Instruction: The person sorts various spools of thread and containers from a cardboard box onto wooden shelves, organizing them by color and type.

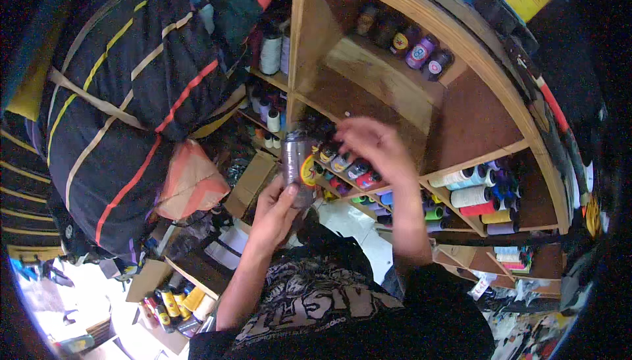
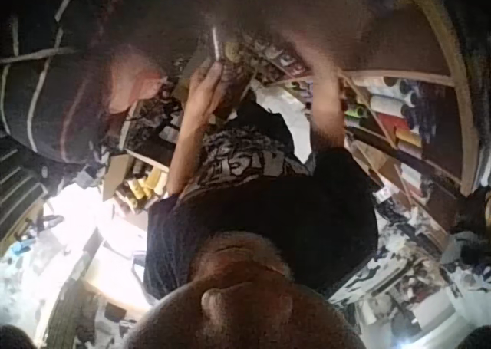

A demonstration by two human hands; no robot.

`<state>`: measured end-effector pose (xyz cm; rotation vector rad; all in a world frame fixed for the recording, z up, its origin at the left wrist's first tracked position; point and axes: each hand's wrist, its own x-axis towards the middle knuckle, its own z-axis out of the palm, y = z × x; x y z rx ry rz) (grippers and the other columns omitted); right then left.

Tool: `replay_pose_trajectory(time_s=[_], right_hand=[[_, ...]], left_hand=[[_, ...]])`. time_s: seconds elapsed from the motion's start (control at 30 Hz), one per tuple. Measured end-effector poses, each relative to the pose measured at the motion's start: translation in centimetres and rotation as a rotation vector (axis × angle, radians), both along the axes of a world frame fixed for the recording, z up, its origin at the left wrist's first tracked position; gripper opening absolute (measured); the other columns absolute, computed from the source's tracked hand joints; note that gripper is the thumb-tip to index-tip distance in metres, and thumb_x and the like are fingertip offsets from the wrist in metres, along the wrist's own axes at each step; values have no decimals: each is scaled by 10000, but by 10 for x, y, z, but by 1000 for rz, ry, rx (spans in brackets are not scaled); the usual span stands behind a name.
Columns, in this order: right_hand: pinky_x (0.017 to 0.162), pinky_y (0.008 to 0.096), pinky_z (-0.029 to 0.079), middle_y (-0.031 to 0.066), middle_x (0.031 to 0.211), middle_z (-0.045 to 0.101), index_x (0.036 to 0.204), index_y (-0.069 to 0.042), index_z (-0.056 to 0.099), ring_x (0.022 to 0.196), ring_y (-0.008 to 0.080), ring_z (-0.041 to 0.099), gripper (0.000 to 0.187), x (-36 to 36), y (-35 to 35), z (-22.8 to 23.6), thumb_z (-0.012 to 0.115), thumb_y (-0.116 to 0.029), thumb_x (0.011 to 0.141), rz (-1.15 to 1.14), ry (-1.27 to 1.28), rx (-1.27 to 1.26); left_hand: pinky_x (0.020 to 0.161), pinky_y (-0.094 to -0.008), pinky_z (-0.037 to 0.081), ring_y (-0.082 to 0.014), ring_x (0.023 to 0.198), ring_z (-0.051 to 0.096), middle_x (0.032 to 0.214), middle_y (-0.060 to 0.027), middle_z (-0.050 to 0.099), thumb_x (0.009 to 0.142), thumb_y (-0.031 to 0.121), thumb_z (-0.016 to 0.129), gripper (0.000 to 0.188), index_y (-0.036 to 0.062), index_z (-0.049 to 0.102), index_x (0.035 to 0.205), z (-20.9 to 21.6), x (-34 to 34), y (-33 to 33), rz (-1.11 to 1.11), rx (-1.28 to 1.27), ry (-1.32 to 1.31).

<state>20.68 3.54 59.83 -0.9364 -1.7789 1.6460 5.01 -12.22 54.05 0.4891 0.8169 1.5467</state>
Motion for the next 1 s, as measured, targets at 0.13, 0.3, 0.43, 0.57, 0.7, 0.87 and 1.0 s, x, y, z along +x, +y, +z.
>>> replay_pose_trajectory(time_s=[0.13, 0.3, 0.43, 0.57, 0.7, 0.87, 1.0], right_hand=[[732, 276, 493, 73, 937, 620, 1157, 14, 521, 824, 136, 594, 448, -10, -45, -5, 686, -175, 785, 162, -220, 148], [685, 248, 487, 43, 890, 625, 1112, -5, 541, 754, 116, 593, 436, -2, -50, -17, 721, -144, 741, -13, 66, -150], [699, 350, 478, 117, 849, 642, 975, 7, 609, 778, 216, 613, 436, 22, 5, -11, 748, -274, 672, -702, -308, 256], [642, 390, 476, 200, 790, 621, 855, 41, 593, 717, 322, 605, 281, 51, 101, -16, 681, -168, 690, -1242, -472, 780], [606, 414, 488, 202, 809, 610, 855, 19, 589, 685, 346, 605, 213, 78, 171, -50, 561, -166, 753, -1338, -751, 924], [593, 444, 494, 181, 917, 593, 919, -27, 587, 755, 323, 615, 235, 100, 226, -75, 541, -207, 776, -1310, -1169, 771], [659, 434, 512, 144, 1022, 559, 1093, -39, 506, 914, 297, 577, 453, 103, 242, -71, 560, -365, 784, -1024, -1678, 655]], left_hand=[[879, -363, 447, -216, 1019, 545, 1141, -124, 533, 914, 211, 480, 448, -31, 369, 1274, -4, 5, 8, -71, 36, -148], [875, -376, 451, -230, 1065, 518, 1202, -147, 489, 929, 243, 454, 569, 4, 206, 1382, -1, 6, 17, -181, 64, -115], [891, -376, 439, -249, 1124, 482, 1330, -191, 359, 940, 251, 436, 650, 25, 55, 1416, -2, 9, 19, -139, 66, 84], [896, -378, 434, -277, 1134, 480, 1345, -197, 341, 925, 239, 472, 705, 39, 10, 1419, -9, 15, 9, -193, 39, 182], [893, -381, 440, -281, 1135, 478, 1314, -191, 365, 906, 211, 511, 748, 26, -6, 1414, -23, 14, -7, -216, 79, 106], [891, -380, 444, -294, 1129, 484, 1288, -192, 393, 891, 166, 518, 721, 32, 44, 1418, -24, 3, -20, -171, 3, 111], [889, -379, 447, -299, 1114, 500, 1280, -196, 400, 884, 144, 514, 693, 18, 83, 1412, -28, -11, -24, -120, 8, 98]])
